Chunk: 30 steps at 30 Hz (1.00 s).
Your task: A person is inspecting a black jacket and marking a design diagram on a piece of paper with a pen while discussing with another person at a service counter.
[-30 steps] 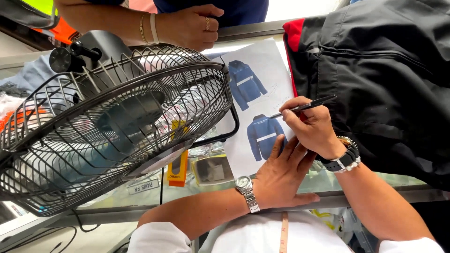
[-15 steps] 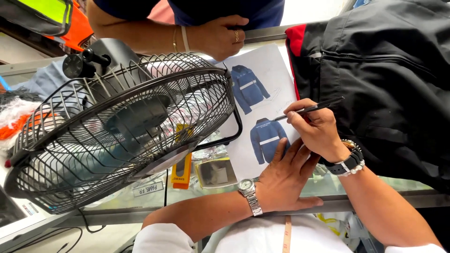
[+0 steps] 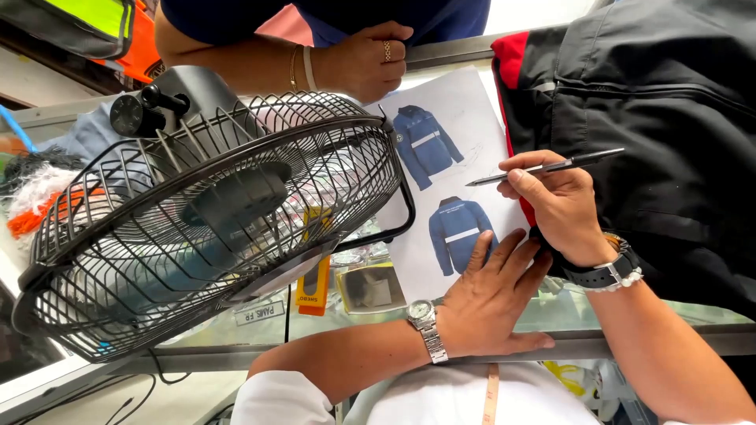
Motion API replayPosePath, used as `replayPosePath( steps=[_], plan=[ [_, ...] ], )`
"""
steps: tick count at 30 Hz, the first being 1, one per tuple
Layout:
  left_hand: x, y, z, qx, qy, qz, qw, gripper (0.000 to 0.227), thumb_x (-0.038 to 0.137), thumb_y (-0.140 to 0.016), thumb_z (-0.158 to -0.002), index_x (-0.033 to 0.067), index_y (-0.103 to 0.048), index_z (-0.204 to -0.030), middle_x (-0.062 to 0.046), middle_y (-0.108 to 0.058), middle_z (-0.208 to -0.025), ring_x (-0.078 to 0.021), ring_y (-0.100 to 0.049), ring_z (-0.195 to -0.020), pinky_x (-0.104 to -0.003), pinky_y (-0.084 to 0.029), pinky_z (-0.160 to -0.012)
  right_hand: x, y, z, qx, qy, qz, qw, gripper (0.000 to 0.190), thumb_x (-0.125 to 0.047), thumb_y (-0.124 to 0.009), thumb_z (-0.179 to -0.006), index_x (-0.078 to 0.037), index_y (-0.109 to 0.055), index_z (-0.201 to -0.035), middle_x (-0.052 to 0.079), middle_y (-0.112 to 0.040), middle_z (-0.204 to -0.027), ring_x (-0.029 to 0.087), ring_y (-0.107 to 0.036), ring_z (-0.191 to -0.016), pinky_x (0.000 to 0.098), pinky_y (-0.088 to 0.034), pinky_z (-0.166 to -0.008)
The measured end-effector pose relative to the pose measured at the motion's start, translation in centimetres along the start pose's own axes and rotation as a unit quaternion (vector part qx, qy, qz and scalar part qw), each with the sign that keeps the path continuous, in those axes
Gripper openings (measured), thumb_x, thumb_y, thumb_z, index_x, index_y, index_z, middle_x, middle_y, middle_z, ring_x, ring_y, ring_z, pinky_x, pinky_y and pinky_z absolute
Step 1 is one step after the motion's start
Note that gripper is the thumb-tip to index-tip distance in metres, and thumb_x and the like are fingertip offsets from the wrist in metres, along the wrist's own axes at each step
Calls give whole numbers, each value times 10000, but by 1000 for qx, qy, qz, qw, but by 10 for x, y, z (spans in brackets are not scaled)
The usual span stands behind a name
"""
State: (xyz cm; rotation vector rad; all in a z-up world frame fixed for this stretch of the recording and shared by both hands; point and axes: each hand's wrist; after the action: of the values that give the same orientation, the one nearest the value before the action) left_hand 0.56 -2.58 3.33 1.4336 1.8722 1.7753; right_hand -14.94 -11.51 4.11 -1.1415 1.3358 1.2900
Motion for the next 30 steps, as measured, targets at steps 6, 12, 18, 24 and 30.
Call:
replayPosePath(
  steps=[6,12,18,24,30],
  plan=[
    [0,3,-1,8,-3,11,1000,984,659,-576,-770,-36,-451,-1455,-235,-416,-1489,-437,-385,-1450,-678,-288,-1179,-3,-3,0,-16,5,-31,999,153,-89,-669,-1010,0,-697,-1131,130,-750,-910,183,-765,-907,257,-624,-859],
    [1,0,0,8,1,10,1000,984,668,-543,-777,-30,-449,-1464,-231,-433,-1492,-441,-389,-1456,-688,-290,-1178,-2,-2,-1,-30,-3,-28,999,154,-93,-659,-1008,-13,-706,-1131,123,-758,-912,168,-763,-916,259,-612,-861],
    [2,2,0,3,-1,5,1000,986,686,-467,-805,-31,-429,-1481,-238,-428,-1511,-437,-394,-1460,-681,-290,-1187,-2,-1,0,-21,7,-6,1000,138,-119,-667,-1008,-6,-714,-1072,111,-749,-923,180,-769,-867,268,-642,-841],
    [3,5,-1,-1,2,12,1000,959,677,-435,-830,-38,-441,-1470,-251,-425,-1510,-453,-387,-1464,-673,-265,-1204,1,0,-2,-13,-10,-36,999,158,-130,-657,-1012,-1,-741,-979,46,-732,-1073,183,-762,-861,289,-658,-841],
    [4,5,0,-16,9,23,1000,955,679,-435,-830,-32,-448,-1467,-243,-429,-1503,-464,-385,-1483,-688,-250,-1214,2,3,-5,33,-41,-86,995,256,-141,-632,-1037,15,-737,-864,36,-706,-1008,172,-708,-783,262,-634,-774]
  ],
)
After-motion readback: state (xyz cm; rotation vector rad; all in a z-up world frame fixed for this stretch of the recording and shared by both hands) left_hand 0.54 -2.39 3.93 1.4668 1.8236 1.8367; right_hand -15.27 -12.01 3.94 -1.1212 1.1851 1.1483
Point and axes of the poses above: each hand's wrist, its own z-axis away from the middle knuckle, its own y-axis out of the back of the hand, x = y × z
